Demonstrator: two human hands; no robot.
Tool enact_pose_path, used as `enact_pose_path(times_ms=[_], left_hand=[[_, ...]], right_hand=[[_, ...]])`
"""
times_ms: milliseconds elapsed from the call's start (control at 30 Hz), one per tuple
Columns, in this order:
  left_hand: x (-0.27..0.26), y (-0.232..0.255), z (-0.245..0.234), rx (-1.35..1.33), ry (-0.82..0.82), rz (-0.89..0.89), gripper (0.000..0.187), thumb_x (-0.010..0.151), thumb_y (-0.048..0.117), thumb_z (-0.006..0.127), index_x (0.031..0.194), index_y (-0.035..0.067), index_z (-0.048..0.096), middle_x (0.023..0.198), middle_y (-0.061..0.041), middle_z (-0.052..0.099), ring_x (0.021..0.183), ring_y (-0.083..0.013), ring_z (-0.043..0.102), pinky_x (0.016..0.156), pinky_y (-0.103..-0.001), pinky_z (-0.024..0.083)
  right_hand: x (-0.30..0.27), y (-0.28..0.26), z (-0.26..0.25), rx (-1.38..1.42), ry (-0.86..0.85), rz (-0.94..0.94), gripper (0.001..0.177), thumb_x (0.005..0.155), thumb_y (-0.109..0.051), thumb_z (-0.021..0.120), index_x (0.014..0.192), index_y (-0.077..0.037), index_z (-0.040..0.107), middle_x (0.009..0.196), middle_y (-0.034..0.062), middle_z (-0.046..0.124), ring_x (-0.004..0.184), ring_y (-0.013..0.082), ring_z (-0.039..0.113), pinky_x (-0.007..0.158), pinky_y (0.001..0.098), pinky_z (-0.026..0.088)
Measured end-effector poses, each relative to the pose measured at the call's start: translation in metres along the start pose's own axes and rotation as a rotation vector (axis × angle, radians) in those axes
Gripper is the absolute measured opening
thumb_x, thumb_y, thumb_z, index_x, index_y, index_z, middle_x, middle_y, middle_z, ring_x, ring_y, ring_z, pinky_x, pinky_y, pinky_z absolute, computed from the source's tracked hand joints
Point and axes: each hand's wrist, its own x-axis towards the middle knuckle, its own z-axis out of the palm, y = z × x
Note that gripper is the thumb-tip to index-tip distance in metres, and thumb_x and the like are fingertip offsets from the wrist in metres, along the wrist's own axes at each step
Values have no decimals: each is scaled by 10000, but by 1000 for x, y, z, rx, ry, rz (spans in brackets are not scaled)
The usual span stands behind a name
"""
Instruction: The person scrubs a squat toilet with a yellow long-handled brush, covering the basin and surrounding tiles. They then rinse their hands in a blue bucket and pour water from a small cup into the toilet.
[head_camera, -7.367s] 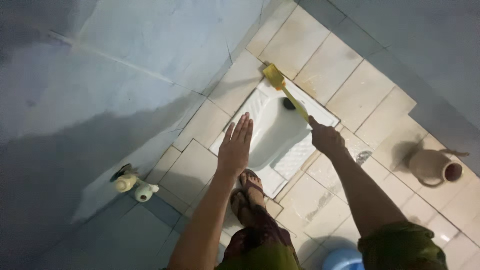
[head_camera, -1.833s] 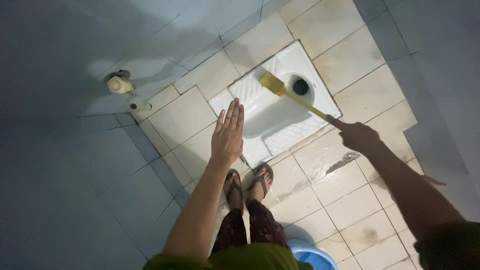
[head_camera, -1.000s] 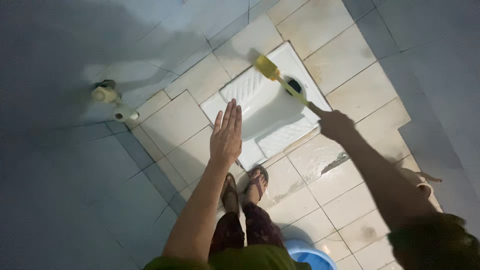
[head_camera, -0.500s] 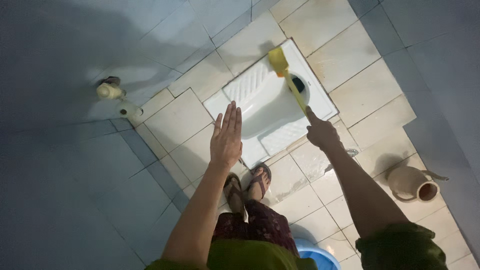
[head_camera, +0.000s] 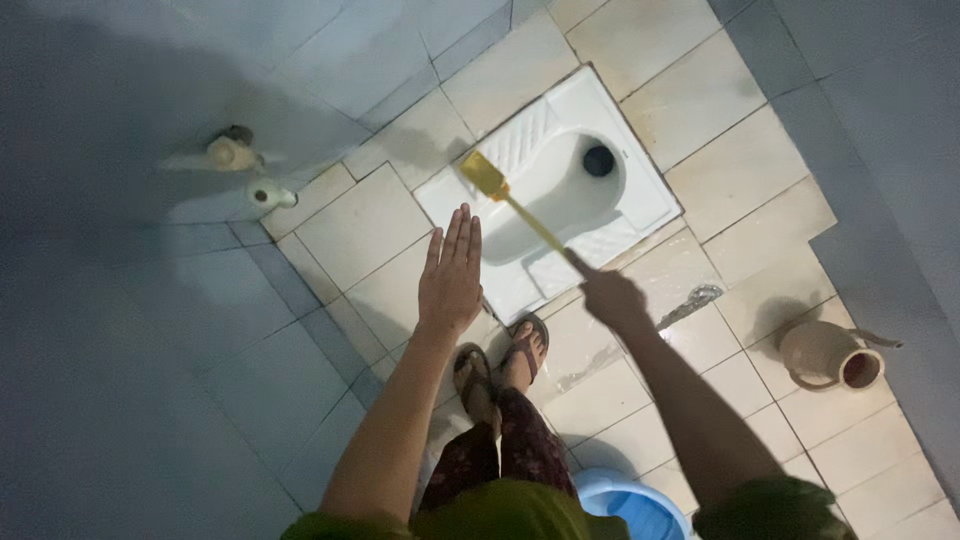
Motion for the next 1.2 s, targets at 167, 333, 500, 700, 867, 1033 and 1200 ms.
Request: enact_pose_path(times_ms=[167, 333, 500, 700, 867, 1033, 1200], left_hand=[[-19, -1, 15, -111, 146, -14, 810, 929, 143, 548, 1612, 7, 136, 1727, -121, 63, 1599, -221, 75, 1298, -418, 60], [-32, -5, 15, -106, 151, -23, 796, 919, 119, 533, 1614, -14, 168, 1719, -143, 89, 1590, -232, 94, 1291, -423, 63], [-40, -5, 6, -227, 96, -33, 832, 888, 142, 544, 1611, -9, 159, 1714, -133, 98, 1585, -232, 91, 1285, -420, 63], [-52, -12, 8, -191, 206, -25, 792, 942, 159, 536, 1614, -8, 150, 1719, -142, 85, 1593, -231, 79, 1301, -427, 65], [-63, -17, 7, -136, 107, -39, 820, 936, 186, 529, 1623, 13, 116, 1721, -138, 48, 1587, -239, 46, 1286, -423, 52], [-76, -26, 4, -221, 44, -47, 843, 921, 194, 548, 1615, 18, 102, 1711, -132, 44, 1580, -249, 37, 1277, -423, 50], [-85, -36, 9, -218, 232, -37, 842, 917, 153, 595, 1612, -13, 150, 1713, -175, 97, 1586, -273, 73, 1297, -451, 77]], right_hand=[[-8, 15, -10, 135, 136, 54, 714, 1005, -319, 573, 1602, -482, 217, 1137, 234, 693, 1074, 420, 679, 920, 552, 546], [-19, -19, 27, 194, 79, 29, 747, 1018, -308, 553, 1644, -467, 178, 1093, 257, 714, 1049, 433, 708, 948, 534, 552], [-45, -23, 50, 44, 49, -27, 763, 1008, -292, 550, 1628, -505, 162, 1075, 231, 713, 1010, 405, 726, 886, 545, 581], [-45, 9, 32, 122, 127, 40, 767, 954, -256, 597, 1598, -493, 253, 1127, 211, 721, 1058, 406, 691, 880, 524, 555], [-42, 2, 34, 414, 115, 140, 664, 971, -288, 556, 1590, -277, 315, 1197, 212, 699, 869, 386, 734, 709, 479, 629], [-76, -12, 68, 481, 215, 130, 657, 996, -282, 511, 1622, -244, 314, 1059, 272, 739, 682, 421, 718, 734, 496, 593], [-83, -33, 95, 497, 372, -91, 629, 965, -271, 559, 1559, -177, 378, 1043, 303, 703, 832, 486, 692, 728, 541, 577]])
